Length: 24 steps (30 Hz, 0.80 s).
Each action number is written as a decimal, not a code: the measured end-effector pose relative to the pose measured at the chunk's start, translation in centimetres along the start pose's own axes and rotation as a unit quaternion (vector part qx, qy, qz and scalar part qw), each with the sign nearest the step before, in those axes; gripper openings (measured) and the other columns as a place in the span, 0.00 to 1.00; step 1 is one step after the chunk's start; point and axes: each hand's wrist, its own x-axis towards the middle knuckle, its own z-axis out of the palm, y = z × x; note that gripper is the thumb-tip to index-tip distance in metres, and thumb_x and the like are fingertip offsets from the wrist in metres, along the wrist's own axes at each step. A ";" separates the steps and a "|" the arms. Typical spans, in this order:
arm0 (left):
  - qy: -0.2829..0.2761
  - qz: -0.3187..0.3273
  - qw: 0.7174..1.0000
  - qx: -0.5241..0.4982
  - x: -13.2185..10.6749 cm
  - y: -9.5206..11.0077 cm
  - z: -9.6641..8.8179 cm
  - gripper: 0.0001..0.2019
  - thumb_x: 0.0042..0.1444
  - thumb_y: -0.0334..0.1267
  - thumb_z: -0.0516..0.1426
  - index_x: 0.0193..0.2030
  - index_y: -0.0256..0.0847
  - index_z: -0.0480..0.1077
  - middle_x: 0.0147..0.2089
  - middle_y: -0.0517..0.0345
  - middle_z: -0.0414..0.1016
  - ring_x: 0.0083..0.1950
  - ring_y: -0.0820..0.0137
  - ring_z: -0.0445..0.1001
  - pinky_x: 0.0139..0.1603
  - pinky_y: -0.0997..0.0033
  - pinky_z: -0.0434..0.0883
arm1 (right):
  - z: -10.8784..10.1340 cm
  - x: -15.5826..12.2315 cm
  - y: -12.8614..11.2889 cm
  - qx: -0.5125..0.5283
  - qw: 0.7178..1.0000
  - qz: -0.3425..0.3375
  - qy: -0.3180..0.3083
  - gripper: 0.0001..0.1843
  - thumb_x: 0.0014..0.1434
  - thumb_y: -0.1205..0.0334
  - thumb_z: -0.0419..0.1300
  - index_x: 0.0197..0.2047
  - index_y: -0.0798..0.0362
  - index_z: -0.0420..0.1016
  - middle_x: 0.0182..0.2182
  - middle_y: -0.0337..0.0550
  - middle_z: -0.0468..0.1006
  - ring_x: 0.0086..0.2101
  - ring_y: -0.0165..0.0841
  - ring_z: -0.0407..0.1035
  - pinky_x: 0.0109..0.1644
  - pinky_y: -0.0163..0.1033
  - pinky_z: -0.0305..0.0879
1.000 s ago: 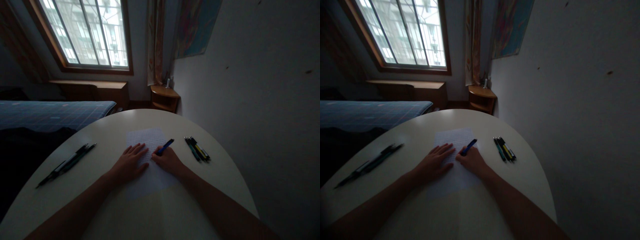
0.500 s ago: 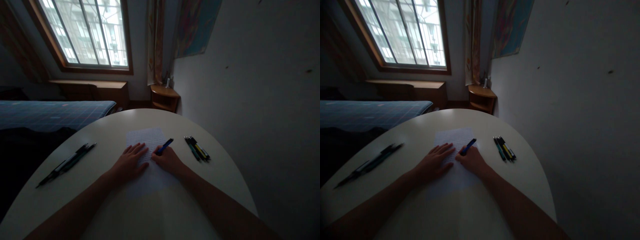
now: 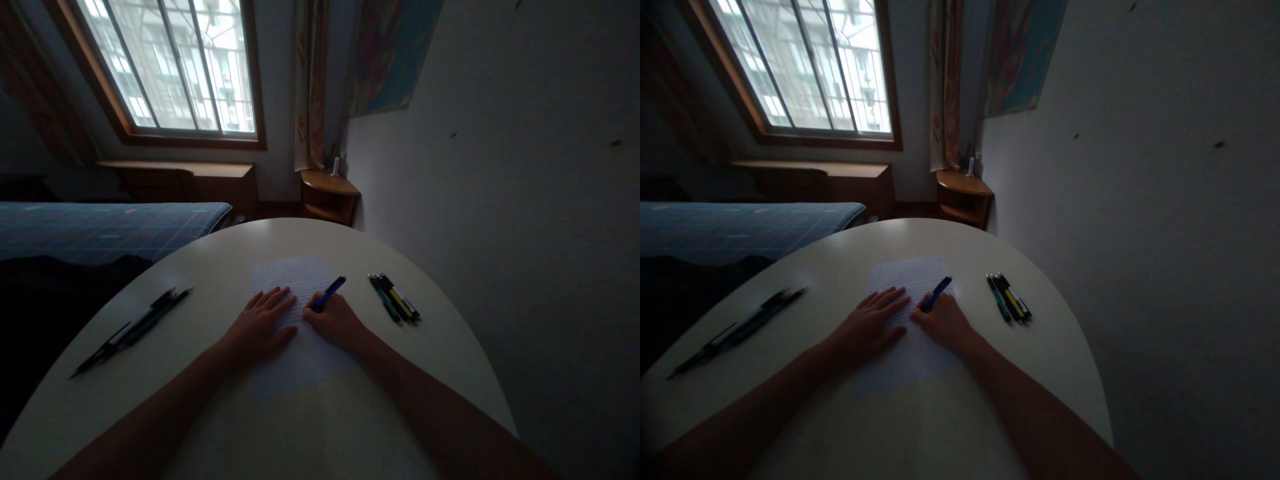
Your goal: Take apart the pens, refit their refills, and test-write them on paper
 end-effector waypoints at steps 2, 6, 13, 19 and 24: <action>0.000 0.001 1.000 0.002 0.0 0.0 0.0 0.31 0.63 0.57 0.48 0.70 0.49 0.53 0.73 0.53 0.51 0.73 0.58 0.49 0.70 0.48 0.50 | 0.0 0.0 0.0 0.000 1.000 0.005 0.001 0.07 0.52 0.67 0.57 0.23 0.55 0.69 0.20 0.36 0.70 0.24 0.26 0.64 0.31 0.32 0.57; -0.001 0.000 1.000 0.004 0.0 -0.1 0.1 0.31 0.63 0.57 0.48 0.70 0.49 0.53 0.73 0.53 0.50 0.73 0.58 0.49 0.71 0.48 0.50 | 0.1 0.0 0.0 0.009 1.000 0.002 0.007 0.06 0.52 0.67 0.58 0.24 0.55 0.70 0.20 0.35 0.70 0.24 0.27 0.65 0.31 0.32 0.57; -0.001 -0.005 1.000 0.002 0.0 0.0 0.0 0.31 0.63 0.56 0.49 0.70 0.48 0.54 0.73 0.52 0.51 0.73 0.57 0.49 0.71 0.48 0.50 | 0.1 -0.1 0.0 0.023 1.000 0.015 0.005 0.05 0.51 0.67 0.58 0.24 0.55 0.70 0.20 0.35 0.71 0.24 0.27 0.65 0.31 0.32 0.58; 0.006 0.002 1.000 -0.008 0.0 -0.2 0.3 0.31 0.62 0.56 0.49 0.69 0.49 0.54 0.73 0.53 0.51 0.72 0.57 0.49 0.71 0.48 0.50 | 0.3 0.0 0.2 0.020 0.999 0.027 0.022 0.05 0.51 0.66 0.58 0.24 0.55 0.70 0.20 0.36 0.71 0.23 0.27 0.65 0.30 0.32 0.57; 0.000 -0.002 1.000 -0.003 0.0 -0.1 0.1 0.31 0.63 0.56 0.48 0.70 0.49 0.53 0.73 0.53 0.51 0.73 0.58 0.49 0.71 0.48 0.49 | 0.3 -0.1 0.0 0.023 0.999 0.034 0.022 0.05 0.51 0.66 0.58 0.24 0.55 0.70 0.19 0.35 0.70 0.23 0.27 0.64 0.29 0.32 0.57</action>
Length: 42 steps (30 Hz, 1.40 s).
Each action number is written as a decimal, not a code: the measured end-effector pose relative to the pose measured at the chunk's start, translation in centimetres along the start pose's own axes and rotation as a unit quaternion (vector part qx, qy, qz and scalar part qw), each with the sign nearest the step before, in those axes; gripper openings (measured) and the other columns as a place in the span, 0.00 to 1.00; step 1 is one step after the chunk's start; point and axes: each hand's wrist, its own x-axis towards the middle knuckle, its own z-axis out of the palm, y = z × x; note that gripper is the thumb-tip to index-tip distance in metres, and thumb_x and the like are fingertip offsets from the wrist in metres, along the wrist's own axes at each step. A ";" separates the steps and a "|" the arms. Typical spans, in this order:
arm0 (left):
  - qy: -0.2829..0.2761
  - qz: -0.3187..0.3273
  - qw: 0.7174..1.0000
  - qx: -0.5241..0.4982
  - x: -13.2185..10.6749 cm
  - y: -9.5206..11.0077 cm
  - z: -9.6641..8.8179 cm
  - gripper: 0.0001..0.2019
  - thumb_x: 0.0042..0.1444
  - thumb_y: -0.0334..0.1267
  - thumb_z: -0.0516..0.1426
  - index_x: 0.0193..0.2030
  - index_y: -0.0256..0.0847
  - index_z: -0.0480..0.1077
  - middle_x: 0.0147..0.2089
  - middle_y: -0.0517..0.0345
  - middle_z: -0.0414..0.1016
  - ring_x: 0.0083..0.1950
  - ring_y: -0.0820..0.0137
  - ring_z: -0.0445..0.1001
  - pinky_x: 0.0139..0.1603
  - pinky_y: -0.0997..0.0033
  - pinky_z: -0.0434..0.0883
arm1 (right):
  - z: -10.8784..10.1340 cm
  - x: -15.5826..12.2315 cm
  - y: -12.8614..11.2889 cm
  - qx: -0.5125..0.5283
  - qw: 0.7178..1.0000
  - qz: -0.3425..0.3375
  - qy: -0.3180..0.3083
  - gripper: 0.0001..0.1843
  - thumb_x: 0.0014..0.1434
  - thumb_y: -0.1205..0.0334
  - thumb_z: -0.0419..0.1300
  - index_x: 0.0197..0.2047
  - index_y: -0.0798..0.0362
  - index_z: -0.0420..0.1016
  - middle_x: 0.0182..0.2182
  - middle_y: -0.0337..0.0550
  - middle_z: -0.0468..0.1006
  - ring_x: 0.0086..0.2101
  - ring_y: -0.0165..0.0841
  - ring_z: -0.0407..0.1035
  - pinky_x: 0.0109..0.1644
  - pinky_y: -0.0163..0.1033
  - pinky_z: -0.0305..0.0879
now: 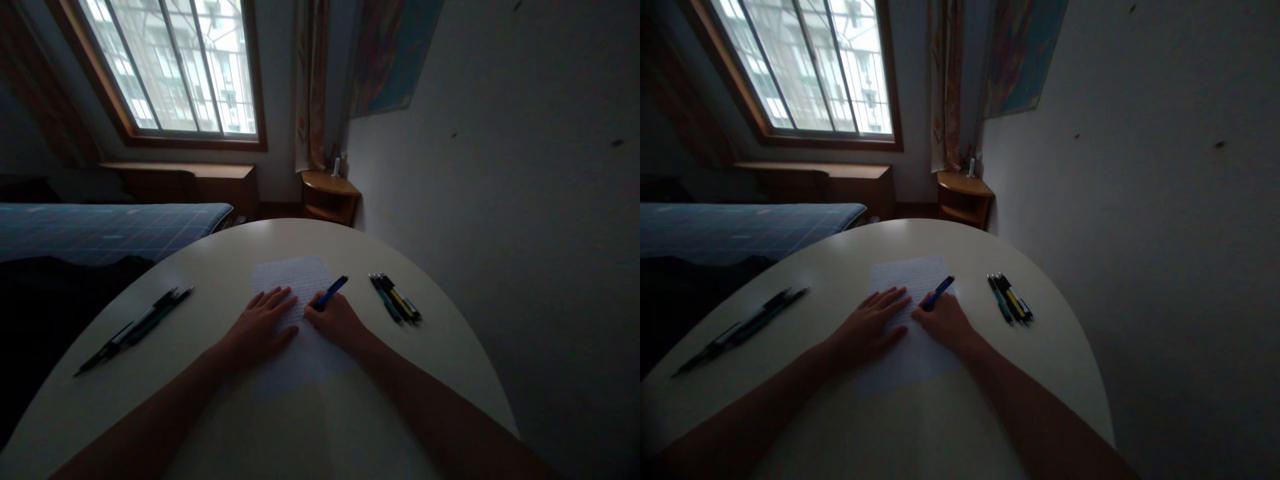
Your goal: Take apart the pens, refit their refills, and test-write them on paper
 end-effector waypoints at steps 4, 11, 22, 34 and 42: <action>0.000 -0.001 1.000 -0.001 0.0 0.1 -0.1 0.31 0.63 0.57 0.48 0.70 0.49 0.53 0.73 0.54 0.50 0.73 0.58 0.49 0.71 0.48 0.50 | 0.0 0.1 0.1 -0.015 1.000 -0.020 0.005 0.07 0.51 0.66 0.58 0.23 0.55 0.68 0.20 0.35 0.70 0.23 0.26 0.64 0.29 0.32 0.56; 0.007 0.002 1.000 -0.004 0.0 0.0 0.0 0.31 0.63 0.57 0.48 0.69 0.49 0.54 0.73 0.53 0.51 0.72 0.57 0.50 0.70 0.47 0.50 | 0.2 0.1 0.2 -0.038 0.999 -0.011 0.014 0.07 0.51 0.65 0.57 0.23 0.55 0.68 0.20 0.36 0.71 0.23 0.27 0.65 0.29 0.32 0.56; 0.000 -0.002 1.000 -0.012 0.0 0.1 -0.1 0.31 0.63 0.56 0.49 0.70 0.49 0.54 0.73 0.53 0.51 0.72 0.57 0.49 0.71 0.48 0.49 | 0.2 0.1 0.2 -0.033 0.999 -0.009 0.008 0.06 0.51 0.65 0.58 0.24 0.54 0.69 0.20 0.36 0.71 0.24 0.27 0.65 0.30 0.32 0.57; -0.001 -0.003 1.000 -0.008 0.0 0.2 -0.2 0.30 0.63 0.56 0.48 0.69 0.49 0.54 0.73 0.53 0.51 0.72 0.58 0.49 0.71 0.48 0.49 | 0.0 0.1 0.1 -0.032 0.999 -0.024 0.001 0.06 0.51 0.67 0.58 0.23 0.54 0.68 0.22 0.37 0.73 0.25 0.28 0.65 0.31 0.32 0.58; 0.000 -0.002 1.000 -0.013 0.0 0.2 -0.3 0.31 0.63 0.57 0.48 0.69 0.49 0.54 0.73 0.53 0.51 0.73 0.57 0.49 0.71 0.47 0.49 | -0.1 0.0 0.0 -0.029 0.999 -0.023 -0.002 0.05 0.51 0.66 0.58 0.25 0.54 0.69 0.22 0.36 0.72 0.25 0.28 0.65 0.32 0.33 0.58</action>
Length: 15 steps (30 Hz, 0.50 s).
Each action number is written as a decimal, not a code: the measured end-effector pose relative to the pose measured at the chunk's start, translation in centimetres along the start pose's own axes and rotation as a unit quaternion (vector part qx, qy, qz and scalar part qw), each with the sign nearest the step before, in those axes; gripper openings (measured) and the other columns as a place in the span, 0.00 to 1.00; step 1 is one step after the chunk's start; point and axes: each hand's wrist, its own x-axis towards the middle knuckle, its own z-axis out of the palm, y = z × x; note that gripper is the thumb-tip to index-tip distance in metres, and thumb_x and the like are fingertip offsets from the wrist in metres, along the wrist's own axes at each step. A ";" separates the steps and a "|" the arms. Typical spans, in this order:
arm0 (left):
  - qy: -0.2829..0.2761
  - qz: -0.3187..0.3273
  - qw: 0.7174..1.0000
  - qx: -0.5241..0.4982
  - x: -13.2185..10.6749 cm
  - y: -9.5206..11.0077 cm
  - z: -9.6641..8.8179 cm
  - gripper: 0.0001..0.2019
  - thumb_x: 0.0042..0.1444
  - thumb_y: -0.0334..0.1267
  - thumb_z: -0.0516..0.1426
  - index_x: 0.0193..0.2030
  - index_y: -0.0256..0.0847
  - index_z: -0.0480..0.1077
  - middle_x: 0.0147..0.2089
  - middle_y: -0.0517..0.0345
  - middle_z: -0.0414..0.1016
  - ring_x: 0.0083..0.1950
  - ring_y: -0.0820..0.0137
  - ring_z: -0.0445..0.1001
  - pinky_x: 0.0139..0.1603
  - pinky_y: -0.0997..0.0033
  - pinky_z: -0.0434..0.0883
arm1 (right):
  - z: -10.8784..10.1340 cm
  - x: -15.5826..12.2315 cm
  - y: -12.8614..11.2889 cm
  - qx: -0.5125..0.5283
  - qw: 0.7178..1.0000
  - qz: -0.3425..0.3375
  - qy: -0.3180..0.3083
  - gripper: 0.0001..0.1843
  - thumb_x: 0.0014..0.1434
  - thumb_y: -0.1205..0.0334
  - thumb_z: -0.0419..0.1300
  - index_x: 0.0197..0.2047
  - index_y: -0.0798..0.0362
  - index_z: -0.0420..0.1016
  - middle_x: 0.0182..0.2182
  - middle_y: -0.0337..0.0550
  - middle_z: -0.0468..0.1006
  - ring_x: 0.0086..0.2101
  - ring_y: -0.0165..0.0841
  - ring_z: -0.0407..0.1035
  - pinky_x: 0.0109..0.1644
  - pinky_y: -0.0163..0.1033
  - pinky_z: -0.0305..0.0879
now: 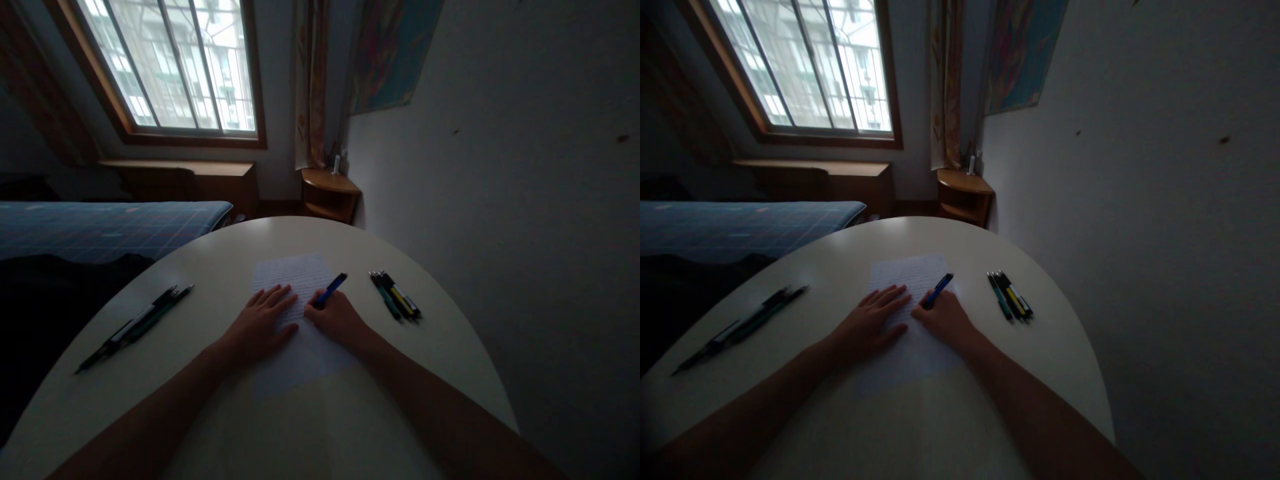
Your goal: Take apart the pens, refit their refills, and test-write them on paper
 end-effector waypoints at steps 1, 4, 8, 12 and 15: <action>0.001 0.001 1.000 -0.002 0.0 0.0 0.0 0.31 0.63 0.57 0.48 0.69 0.49 0.54 0.73 0.53 0.51 0.73 0.57 0.49 0.71 0.47 0.49 | 0.0 0.0 0.0 -0.001 1.000 0.003 -0.001 0.05 0.51 0.66 0.58 0.25 0.54 0.69 0.22 0.36 0.72 0.25 0.28 0.65 0.32 0.33 0.58; 0.001 0.002 1.000 -0.006 0.0 -0.1 0.0 0.31 0.63 0.57 0.48 0.69 0.49 0.54 0.73 0.53 0.51 0.73 0.57 0.49 0.71 0.47 0.49 | 0.0 0.0 0.0 0.001 1.000 0.008 -0.007 0.04 0.51 0.66 0.58 0.25 0.54 0.70 0.22 0.36 0.72 0.25 0.28 0.66 0.32 0.33 0.58; -0.001 0.000 1.000 0.002 0.0 -0.1 0.0 0.31 0.63 0.57 0.48 0.69 0.48 0.54 0.73 0.52 0.51 0.73 0.57 0.49 0.71 0.47 0.49 | 0.1 0.0 0.1 0.007 1.000 -0.003 -0.001 0.05 0.50 0.67 0.58 0.24 0.54 0.69 0.23 0.37 0.73 0.26 0.28 0.66 0.33 0.33 0.59; 0.000 0.003 1.000 0.001 0.0 0.0 0.0 0.31 0.63 0.56 0.48 0.69 0.49 0.54 0.72 0.52 0.51 0.72 0.57 0.50 0.71 0.47 0.50 | 0.1 0.0 0.2 0.005 1.000 0.007 0.004 0.05 0.51 0.67 0.58 0.24 0.54 0.69 0.22 0.37 0.72 0.25 0.27 0.65 0.31 0.32 0.58; 0.000 0.003 1.000 -0.003 0.0 -0.1 0.0 0.30 0.63 0.56 0.48 0.69 0.49 0.54 0.73 0.53 0.51 0.72 0.56 0.49 0.71 0.46 0.49 | 0.1 -0.1 0.2 0.006 1.000 0.001 0.003 0.06 0.52 0.66 0.58 0.25 0.54 0.70 0.22 0.37 0.73 0.25 0.27 0.66 0.31 0.32 0.58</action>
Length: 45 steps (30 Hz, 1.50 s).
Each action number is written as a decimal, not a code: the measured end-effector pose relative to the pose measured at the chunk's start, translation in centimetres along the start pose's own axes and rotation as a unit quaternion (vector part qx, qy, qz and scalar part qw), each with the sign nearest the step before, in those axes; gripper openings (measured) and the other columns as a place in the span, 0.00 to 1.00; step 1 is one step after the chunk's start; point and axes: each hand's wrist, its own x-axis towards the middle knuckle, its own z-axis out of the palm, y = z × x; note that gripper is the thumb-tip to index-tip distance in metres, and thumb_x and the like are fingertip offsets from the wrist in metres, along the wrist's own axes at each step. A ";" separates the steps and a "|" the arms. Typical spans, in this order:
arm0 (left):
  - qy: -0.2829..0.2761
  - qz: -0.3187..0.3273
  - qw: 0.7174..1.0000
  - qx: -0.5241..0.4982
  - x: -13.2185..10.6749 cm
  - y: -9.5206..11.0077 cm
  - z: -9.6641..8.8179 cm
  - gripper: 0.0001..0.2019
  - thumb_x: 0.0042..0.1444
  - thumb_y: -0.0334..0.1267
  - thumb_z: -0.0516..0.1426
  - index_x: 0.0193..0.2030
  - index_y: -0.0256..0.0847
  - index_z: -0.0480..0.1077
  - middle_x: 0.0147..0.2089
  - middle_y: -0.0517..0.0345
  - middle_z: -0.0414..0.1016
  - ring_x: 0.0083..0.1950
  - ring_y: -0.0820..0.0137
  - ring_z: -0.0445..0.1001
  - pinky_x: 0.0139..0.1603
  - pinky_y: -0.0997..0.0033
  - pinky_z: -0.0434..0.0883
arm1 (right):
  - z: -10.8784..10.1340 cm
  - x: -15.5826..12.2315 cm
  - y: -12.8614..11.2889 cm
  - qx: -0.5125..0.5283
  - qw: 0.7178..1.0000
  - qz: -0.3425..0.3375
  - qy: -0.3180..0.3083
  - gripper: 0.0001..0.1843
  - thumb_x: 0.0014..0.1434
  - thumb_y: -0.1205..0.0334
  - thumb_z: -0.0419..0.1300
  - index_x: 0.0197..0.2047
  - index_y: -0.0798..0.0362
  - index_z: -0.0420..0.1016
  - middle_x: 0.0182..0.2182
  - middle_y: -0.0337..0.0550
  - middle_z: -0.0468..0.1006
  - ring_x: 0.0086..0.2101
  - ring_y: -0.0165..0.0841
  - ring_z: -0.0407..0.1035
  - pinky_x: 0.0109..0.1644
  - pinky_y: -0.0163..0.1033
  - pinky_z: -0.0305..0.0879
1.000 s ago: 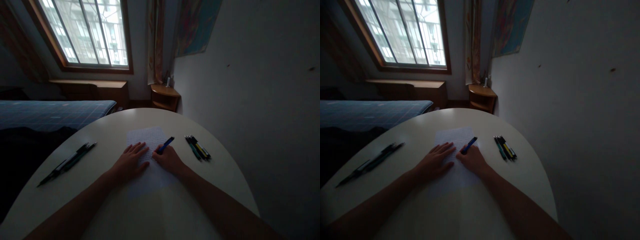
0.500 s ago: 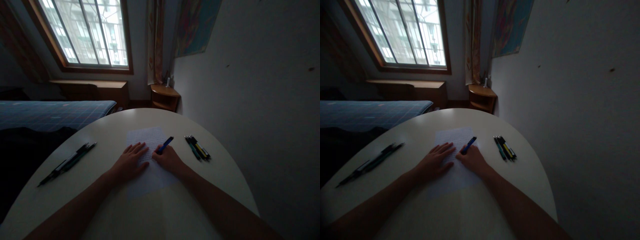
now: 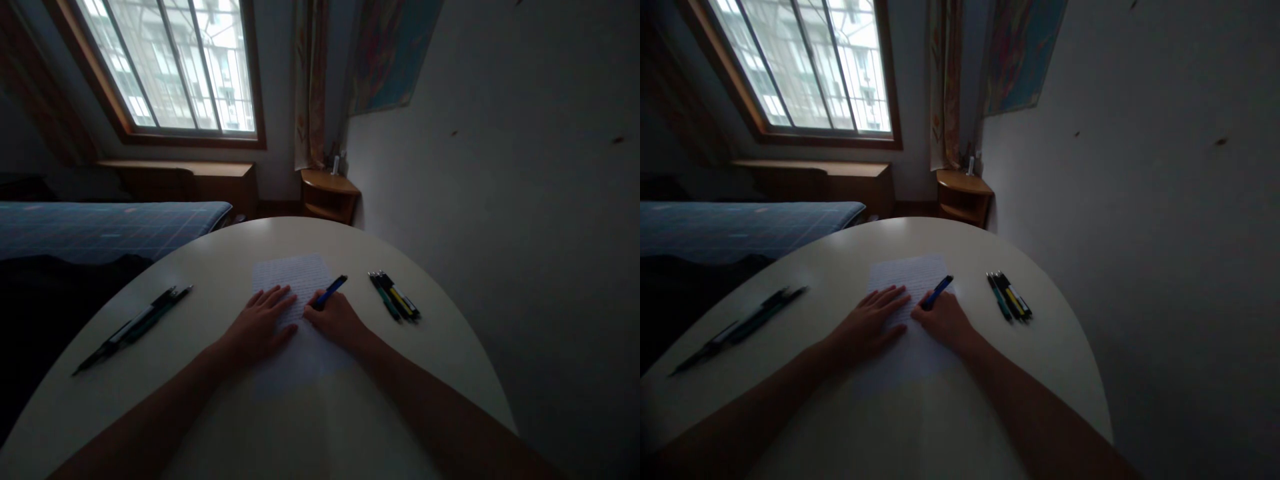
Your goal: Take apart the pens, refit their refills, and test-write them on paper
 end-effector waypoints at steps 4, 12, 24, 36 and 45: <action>-0.003 -0.001 1.000 0.004 0.0 0.0 0.1 0.31 0.63 0.57 0.48 0.69 0.49 0.54 0.73 0.53 0.51 0.73 0.57 0.48 0.71 0.47 0.50 | 0.0 0.0 -0.1 -0.005 1.000 -0.005 0.001 0.06 0.52 0.66 0.58 0.24 0.55 0.70 0.21 0.37 0.72 0.25 0.27 0.66 0.31 0.32 0.58; -0.004 -0.003 1.000 0.014 -0.1 -0.1 0.2 0.31 0.63 0.58 0.47 0.70 0.49 0.53 0.73 0.53 0.50 0.73 0.58 0.49 0.71 0.48 0.49 | 0.0 0.0 -0.2 0.009 1.000 0.019 0.015 0.04 0.51 0.66 0.58 0.25 0.54 0.70 0.21 0.37 0.73 0.24 0.28 0.65 0.32 0.33 0.59; -0.007 -0.004 1.000 0.018 -0.1 0.0 0.1 0.31 0.63 0.57 0.47 0.70 0.49 0.53 0.73 0.53 0.49 0.73 0.57 0.48 0.71 0.48 0.49 | -0.1 0.0 -0.4 0.001 1.000 0.011 0.006 0.06 0.51 0.67 0.58 0.23 0.55 0.69 0.20 0.36 0.71 0.24 0.27 0.65 0.31 0.32 0.58; 0.004 0.006 1.000 0.026 -0.1 -0.3 0.4 0.31 0.63 0.56 0.49 0.70 0.48 0.53 0.72 0.51 0.51 0.72 0.57 0.50 0.70 0.46 0.51 | -0.1 0.0 -0.2 0.011 1.000 0.007 -0.001 0.06 0.50 0.67 0.59 0.23 0.55 0.70 0.20 0.36 0.72 0.24 0.27 0.65 0.31 0.32 0.57; 0.024 0.025 0.999 0.022 -0.1 -0.3 0.4 0.30 0.63 0.54 0.50 0.70 0.47 0.53 0.72 0.49 0.53 0.72 0.56 0.51 0.69 0.46 0.53 | 0.1 0.0 0.0 0.006 1.000 -0.002 0.011 0.06 0.50 0.67 0.58 0.23 0.55 0.69 0.20 0.36 0.72 0.23 0.27 0.64 0.30 0.32 0.57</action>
